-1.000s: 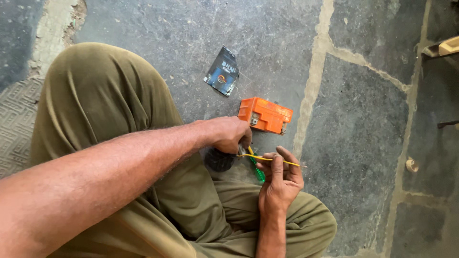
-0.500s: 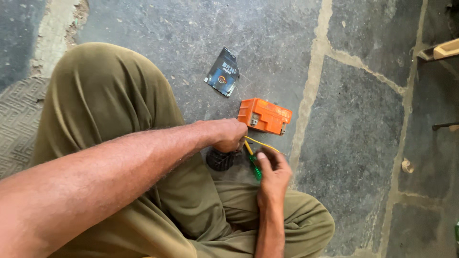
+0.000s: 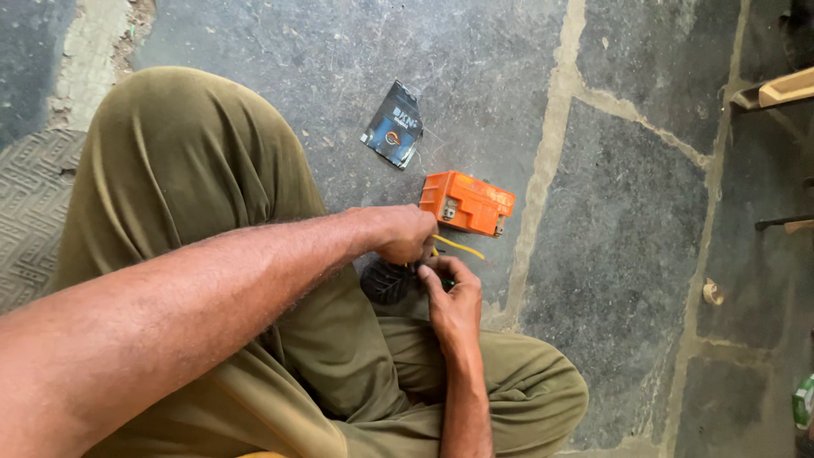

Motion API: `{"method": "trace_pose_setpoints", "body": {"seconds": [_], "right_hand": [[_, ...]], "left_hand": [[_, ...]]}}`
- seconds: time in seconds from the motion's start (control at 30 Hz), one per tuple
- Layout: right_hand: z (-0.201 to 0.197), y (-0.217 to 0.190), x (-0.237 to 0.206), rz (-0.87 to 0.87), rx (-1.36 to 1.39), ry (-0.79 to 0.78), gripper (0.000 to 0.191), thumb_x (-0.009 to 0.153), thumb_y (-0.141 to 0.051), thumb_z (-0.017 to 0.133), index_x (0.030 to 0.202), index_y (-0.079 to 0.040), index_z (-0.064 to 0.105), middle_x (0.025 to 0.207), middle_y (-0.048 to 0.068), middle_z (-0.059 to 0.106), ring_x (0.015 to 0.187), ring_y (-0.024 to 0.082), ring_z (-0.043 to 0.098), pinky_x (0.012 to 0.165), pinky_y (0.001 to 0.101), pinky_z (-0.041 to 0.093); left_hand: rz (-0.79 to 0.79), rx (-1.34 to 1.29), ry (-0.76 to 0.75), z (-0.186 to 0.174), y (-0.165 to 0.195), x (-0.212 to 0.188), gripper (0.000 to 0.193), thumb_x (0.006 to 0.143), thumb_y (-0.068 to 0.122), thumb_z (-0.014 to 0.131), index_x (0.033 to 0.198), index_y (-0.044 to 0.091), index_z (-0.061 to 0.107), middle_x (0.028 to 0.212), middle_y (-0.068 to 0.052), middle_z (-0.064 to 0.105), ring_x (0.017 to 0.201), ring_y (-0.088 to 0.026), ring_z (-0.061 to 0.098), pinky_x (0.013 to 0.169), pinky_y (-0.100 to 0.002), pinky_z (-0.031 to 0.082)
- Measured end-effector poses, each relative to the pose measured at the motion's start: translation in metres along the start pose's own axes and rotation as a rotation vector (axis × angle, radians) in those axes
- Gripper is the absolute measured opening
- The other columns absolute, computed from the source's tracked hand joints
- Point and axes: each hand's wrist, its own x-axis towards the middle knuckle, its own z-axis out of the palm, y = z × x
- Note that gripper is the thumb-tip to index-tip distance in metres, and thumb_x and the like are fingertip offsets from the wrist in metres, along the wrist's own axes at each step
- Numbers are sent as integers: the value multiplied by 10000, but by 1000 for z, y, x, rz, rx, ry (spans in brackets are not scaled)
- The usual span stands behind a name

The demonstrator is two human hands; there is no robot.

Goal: The person sits on the floor and uses a screwdriver to connect wires to an orange electrical box. They then attach a small lamp to the box and test the connection by turning the lamp on and off.

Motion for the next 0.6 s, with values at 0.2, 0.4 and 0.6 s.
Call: {"method": "trace_pose_setpoints", "body": {"seconds": [0.2, 0.4, 0.6], "right_hand": [[-11, 12, 0, -72, 334, 25, 146, 1061, -107, 637, 1135, 19, 647, 1115, 77, 673, 1008, 111, 566, 914, 255, 476], [-17, 7, 0, 242, 265, 10, 364, 864, -77, 697, 1217, -8, 650, 1145, 91, 727, 936, 150, 668, 770, 319, 548], [-1, -12, -10, -80, -301, -74, 699, 671, -70, 894, 1312, -33, 617, 1200, 109, 694, 806, 177, 612, 764, 329, 542]], "left_hand": [[68, -121, 41, 3, -7, 7, 262, 821, 102, 618, 1005, 136, 801, 1035, -122, 792, 1023, -291, 746, 878, -422, 576], [48, -134, 44, 0, 0, -1, 293, 810, 70, 609, 1029, 126, 796, 1049, -136, 787, 1020, -290, 754, 878, -419, 585], [-254, 64, 59, -9, 14, -16, 315, 842, 166, 725, 1116, 12, 745, 1103, -246, 716, 1034, -365, 705, 841, -465, 596]]}}
